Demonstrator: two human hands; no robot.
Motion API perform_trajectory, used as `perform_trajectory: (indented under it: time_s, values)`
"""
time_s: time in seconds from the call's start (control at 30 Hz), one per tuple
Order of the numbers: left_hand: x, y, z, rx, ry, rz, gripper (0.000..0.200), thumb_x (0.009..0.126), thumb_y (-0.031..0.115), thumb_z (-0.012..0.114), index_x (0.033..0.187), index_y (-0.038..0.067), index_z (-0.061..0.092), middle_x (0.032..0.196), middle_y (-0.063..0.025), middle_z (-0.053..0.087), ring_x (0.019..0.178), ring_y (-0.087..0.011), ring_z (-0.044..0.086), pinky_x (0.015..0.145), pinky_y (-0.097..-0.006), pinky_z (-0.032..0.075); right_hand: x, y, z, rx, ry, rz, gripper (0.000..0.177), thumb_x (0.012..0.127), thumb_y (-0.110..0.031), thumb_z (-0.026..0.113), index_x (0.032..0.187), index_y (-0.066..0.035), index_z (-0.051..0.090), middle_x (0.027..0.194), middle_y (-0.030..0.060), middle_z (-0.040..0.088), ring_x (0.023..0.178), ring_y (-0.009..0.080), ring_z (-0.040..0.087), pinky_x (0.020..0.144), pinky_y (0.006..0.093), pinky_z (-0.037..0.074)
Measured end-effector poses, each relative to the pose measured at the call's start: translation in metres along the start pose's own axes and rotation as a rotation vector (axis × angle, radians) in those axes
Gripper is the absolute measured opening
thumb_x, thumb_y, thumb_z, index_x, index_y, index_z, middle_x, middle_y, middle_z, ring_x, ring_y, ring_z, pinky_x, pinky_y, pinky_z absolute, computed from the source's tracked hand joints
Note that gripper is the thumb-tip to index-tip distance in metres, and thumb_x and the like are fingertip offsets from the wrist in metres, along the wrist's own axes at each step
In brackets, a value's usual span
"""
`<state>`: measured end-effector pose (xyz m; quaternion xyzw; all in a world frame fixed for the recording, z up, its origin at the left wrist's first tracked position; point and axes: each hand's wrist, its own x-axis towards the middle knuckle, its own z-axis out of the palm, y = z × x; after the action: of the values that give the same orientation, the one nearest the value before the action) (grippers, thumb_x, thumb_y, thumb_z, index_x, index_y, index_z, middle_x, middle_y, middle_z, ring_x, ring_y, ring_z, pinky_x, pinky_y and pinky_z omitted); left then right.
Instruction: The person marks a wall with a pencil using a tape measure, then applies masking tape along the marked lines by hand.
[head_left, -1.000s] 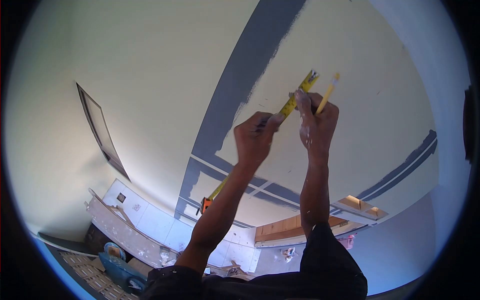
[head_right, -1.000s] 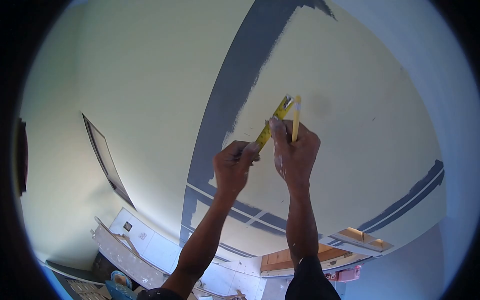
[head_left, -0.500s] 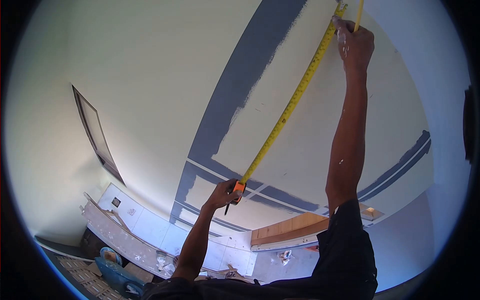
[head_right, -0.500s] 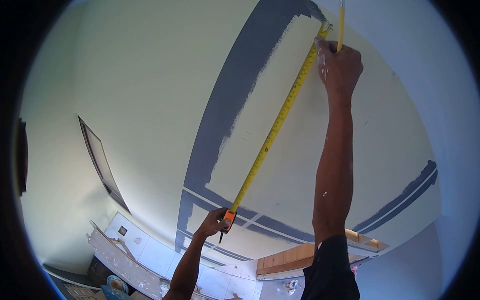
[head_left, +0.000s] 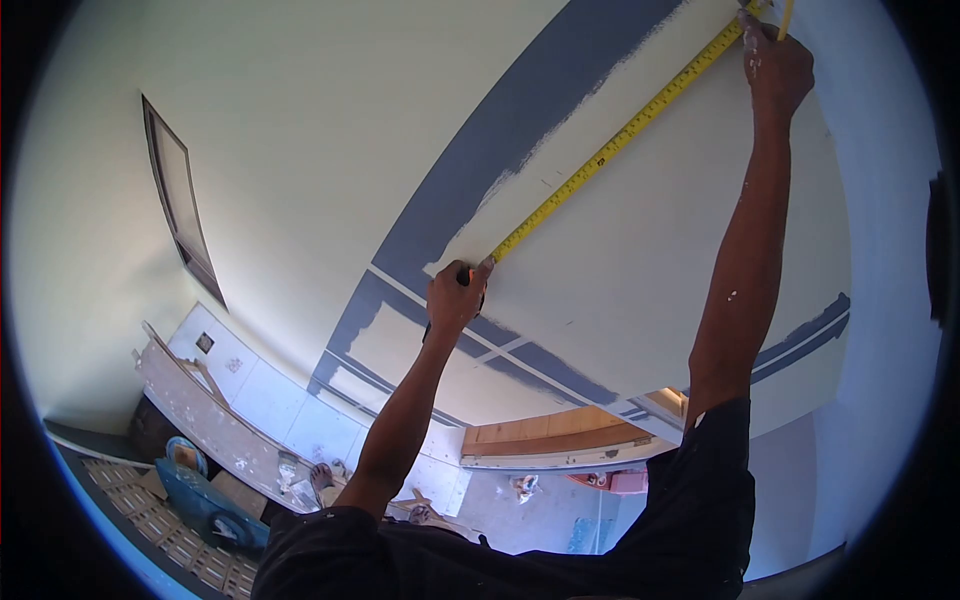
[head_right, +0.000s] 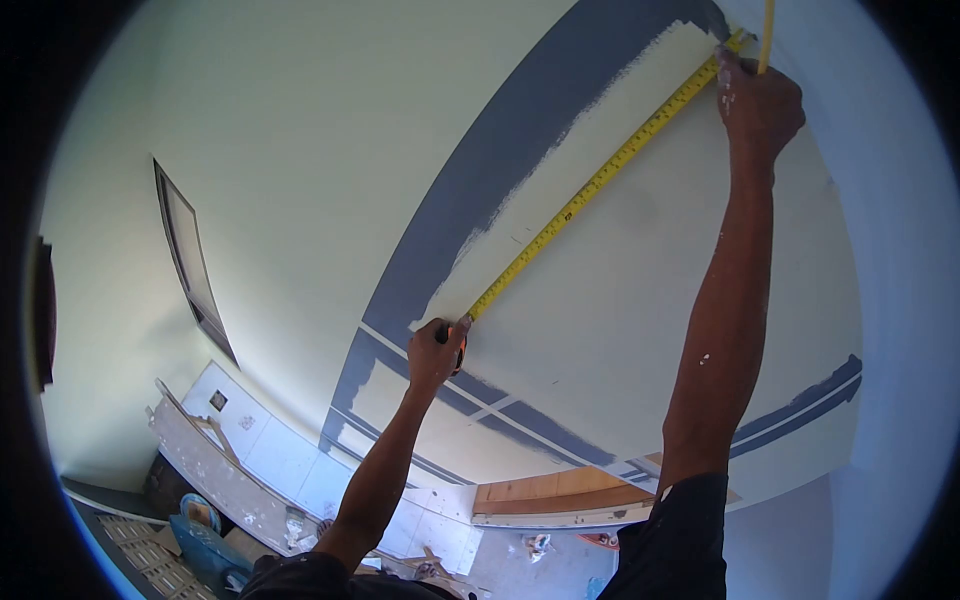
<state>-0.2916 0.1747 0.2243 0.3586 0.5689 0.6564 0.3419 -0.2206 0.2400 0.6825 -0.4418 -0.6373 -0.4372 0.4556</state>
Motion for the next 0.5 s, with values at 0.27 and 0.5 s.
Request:
perform_trajectory:
  time_s: [0.27, 0.5]
  values:
    - [0.0034, 0.0041, -0.0037, 0.083, -0.027, -0.047, 0.05, 0.08, 0.053, 0.06, 0.058, 0.008, 0.059, 0.042, -0.0022, 0.051, 0.04, -0.0162, 0.056, 0.045, -0.0306, 0.044, 0.0085, 0.0025, -0.0023, -0.104, -0.075, -0.037, 0.042, 0.077, -0.053, 0.06, 0.087, -0.014, 0.073, 0.08, 0.0107, 0.068, 0.079, 0.0309, 0.064, 0.076, 0.0392, 0.048]
    - [0.0042, 0.0087, -0.0059, 0.08, -0.03, -0.052, 0.051, 0.08, 0.054, 0.06, 0.058, 0.008, 0.059, 0.042, -0.0022, 0.051, 0.039, -0.0157, 0.055, 0.045, -0.0305, 0.044, 0.0107, 0.0018, -0.0024, -0.202, -0.051, -0.078, 0.04, 0.077, -0.05, 0.061, 0.086, -0.013, 0.073, 0.078, 0.0111, 0.068, 0.076, 0.0302, 0.064, 0.075, 0.0386, 0.049]
